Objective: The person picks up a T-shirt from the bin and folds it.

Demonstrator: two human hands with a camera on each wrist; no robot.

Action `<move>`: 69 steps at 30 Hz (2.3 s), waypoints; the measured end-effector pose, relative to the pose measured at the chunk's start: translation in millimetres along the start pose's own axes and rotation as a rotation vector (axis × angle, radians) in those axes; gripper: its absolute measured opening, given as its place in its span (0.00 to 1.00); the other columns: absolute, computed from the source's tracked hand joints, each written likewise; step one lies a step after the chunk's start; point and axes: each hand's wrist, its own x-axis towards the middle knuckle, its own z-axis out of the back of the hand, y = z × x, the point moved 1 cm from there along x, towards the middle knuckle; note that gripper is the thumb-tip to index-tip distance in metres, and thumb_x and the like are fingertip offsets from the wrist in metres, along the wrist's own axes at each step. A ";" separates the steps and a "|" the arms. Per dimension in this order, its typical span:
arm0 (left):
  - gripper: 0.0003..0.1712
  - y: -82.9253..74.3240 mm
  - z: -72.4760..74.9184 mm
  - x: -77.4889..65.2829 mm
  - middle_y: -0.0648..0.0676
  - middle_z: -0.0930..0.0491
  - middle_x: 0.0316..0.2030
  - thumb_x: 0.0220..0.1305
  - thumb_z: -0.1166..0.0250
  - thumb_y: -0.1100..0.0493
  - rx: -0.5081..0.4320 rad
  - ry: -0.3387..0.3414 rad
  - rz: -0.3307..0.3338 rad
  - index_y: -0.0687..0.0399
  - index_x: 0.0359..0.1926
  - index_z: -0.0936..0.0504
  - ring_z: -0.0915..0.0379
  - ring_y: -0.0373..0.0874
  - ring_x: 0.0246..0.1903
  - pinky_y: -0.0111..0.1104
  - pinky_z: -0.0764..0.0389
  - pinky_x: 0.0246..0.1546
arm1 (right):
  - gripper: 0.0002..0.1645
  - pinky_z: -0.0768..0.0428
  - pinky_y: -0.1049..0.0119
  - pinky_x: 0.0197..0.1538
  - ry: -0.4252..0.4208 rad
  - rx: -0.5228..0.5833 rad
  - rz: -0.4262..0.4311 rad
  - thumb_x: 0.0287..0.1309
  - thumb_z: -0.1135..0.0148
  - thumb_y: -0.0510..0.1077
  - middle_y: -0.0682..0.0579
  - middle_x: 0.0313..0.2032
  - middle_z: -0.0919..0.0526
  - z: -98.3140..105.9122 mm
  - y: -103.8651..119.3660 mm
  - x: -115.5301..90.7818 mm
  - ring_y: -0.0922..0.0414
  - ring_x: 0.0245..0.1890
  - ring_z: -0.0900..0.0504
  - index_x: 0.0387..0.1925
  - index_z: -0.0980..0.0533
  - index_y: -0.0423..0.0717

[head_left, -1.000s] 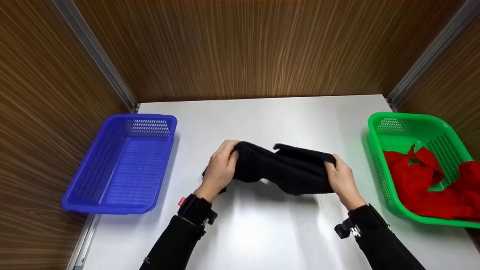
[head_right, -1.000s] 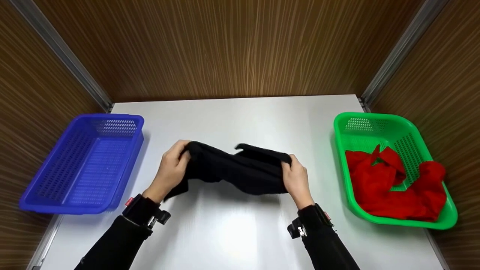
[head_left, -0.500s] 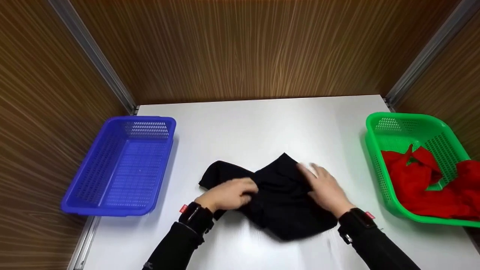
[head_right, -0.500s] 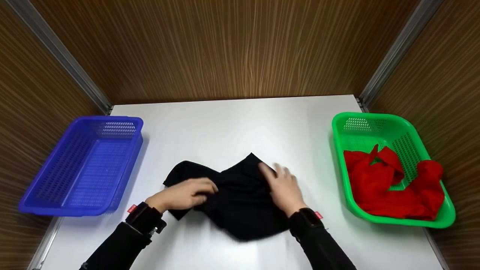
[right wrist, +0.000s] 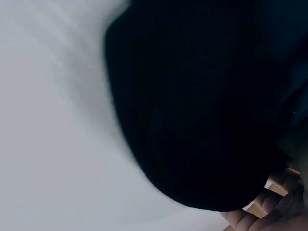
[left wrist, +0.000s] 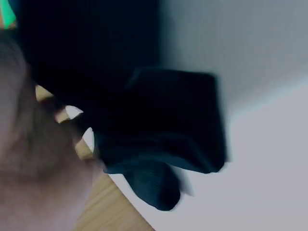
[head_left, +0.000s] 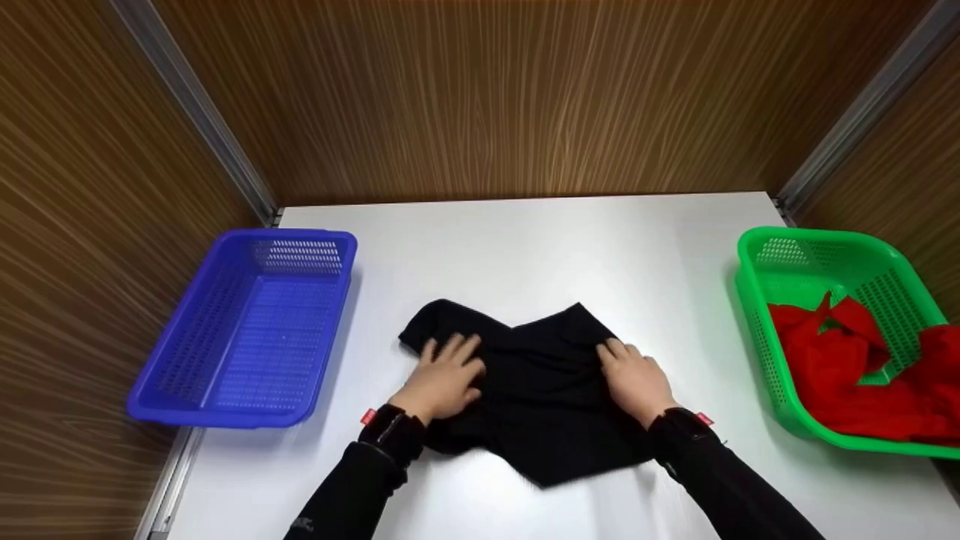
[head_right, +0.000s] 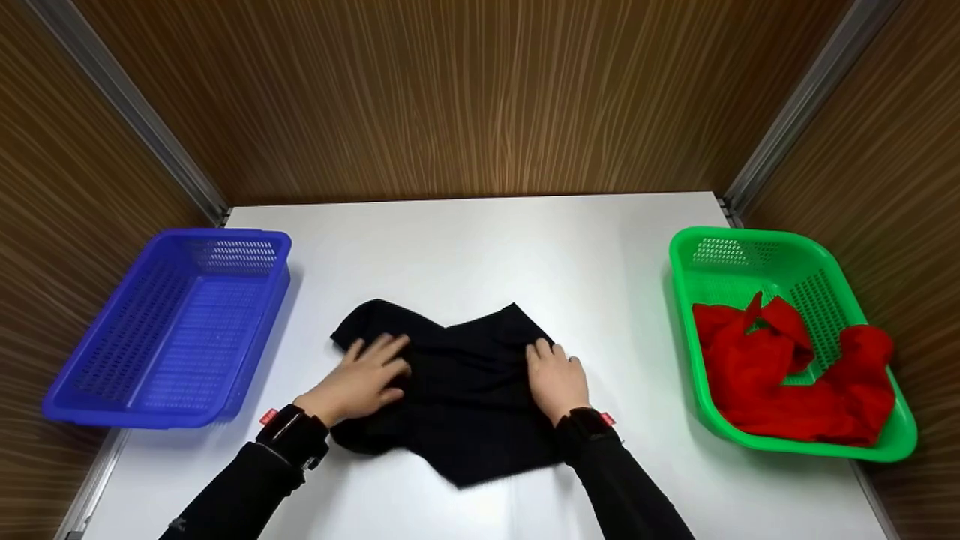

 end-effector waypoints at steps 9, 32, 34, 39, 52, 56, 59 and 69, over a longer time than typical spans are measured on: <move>0.36 24.3 -6.6 8.6 0.62 0.29 0.59 0.67 0.36 0.48 0.016 -0.188 0.289 0.46 0.72 0.37 0.28 0.64 0.48 0.51 0.24 0.40 | 0.24 0.26 0.39 0.49 -0.121 0.390 -0.338 0.70 0.51 0.36 0.33 0.55 0.29 13.8 -26.1 4.7 0.34 0.51 0.25 0.65 0.34 0.29; 0.13 19.3 85.1 30.0 0.53 0.20 0.40 0.60 0.38 0.70 -0.356 -0.885 -0.067 0.54 0.44 0.17 0.21 0.49 0.39 0.41 0.20 0.39 | 0.47 0.34 0.36 0.58 -0.227 0.393 -0.210 0.53 0.34 0.30 0.35 0.70 0.44 36.2 -17.5 12.6 0.34 0.63 0.35 0.73 0.44 0.38; 0.13 -1.9 87.7 33.6 0.50 0.21 0.37 0.59 0.36 0.68 -0.288 -0.835 -0.214 0.51 0.44 0.17 0.21 0.46 0.35 0.38 0.20 0.34 | 0.55 0.38 0.41 0.65 -0.183 0.482 -0.060 0.52 0.28 0.36 0.40 0.73 0.48 44.6 8.0 24.6 0.38 0.68 0.41 0.76 0.48 0.45; 0.11 -50.3 88.6 37.0 0.47 0.23 0.34 0.60 0.35 0.63 -0.205 -0.696 -0.483 0.49 0.44 0.17 0.24 0.40 0.31 0.31 0.21 0.33 | 0.40 0.25 0.54 0.56 -0.169 0.650 0.107 0.54 0.27 0.44 0.46 0.59 0.26 66.1 67.5 46.5 0.50 0.55 0.24 0.67 0.33 0.44; 0.54 -8.3 12.8 28.4 0.62 0.43 0.70 0.61 0.35 0.37 -0.525 -0.221 0.345 0.51 0.77 0.53 0.46 0.63 0.67 0.55 0.39 0.62 | 0.28 0.18 0.46 0.34 -0.182 1.617 -0.377 0.70 0.47 0.58 0.43 0.15 0.28 97.8 40.2 53.5 0.40 0.21 0.17 0.39 0.25 0.32; 0.41 4.5 -10.0 22.3 0.64 0.28 0.60 0.62 0.34 0.42 -0.586 -0.104 0.413 0.61 0.67 0.33 0.33 0.62 0.58 0.52 0.32 0.58 | 0.27 0.19 0.43 0.39 -0.252 1.708 -0.325 0.69 0.44 0.55 0.41 0.17 0.26 107.1 29.3 53.7 0.39 0.25 0.17 0.40 0.24 0.30; 0.19 8.6 -14.3 22.2 0.57 0.20 0.41 0.58 0.31 0.50 -0.677 -0.077 0.325 0.60 0.42 0.20 0.25 0.53 0.42 0.44 0.25 0.47 | 0.22 0.19 0.45 0.40 -0.286 1.731 -0.291 0.71 0.45 0.50 0.40 0.20 0.24 112.2 24.4 53.3 0.41 0.26 0.18 0.39 0.25 0.30; 0.12 28.0 19.2 20.6 0.49 0.34 0.27 0.56 0.37 0.65 -1.024 -0.236 0.228 0.53 0.31 0.34 0.32 0.45 0.32 0.34 0.32 0.36 | 0.22 0.18 0.45 0.42 -0.398 1.843 -0.219 0.74 0.51 0.47 0.40 0.23 0.21 124.0 4.4 45.6 0.41 0.26 0.17 0.39 0.23 0.29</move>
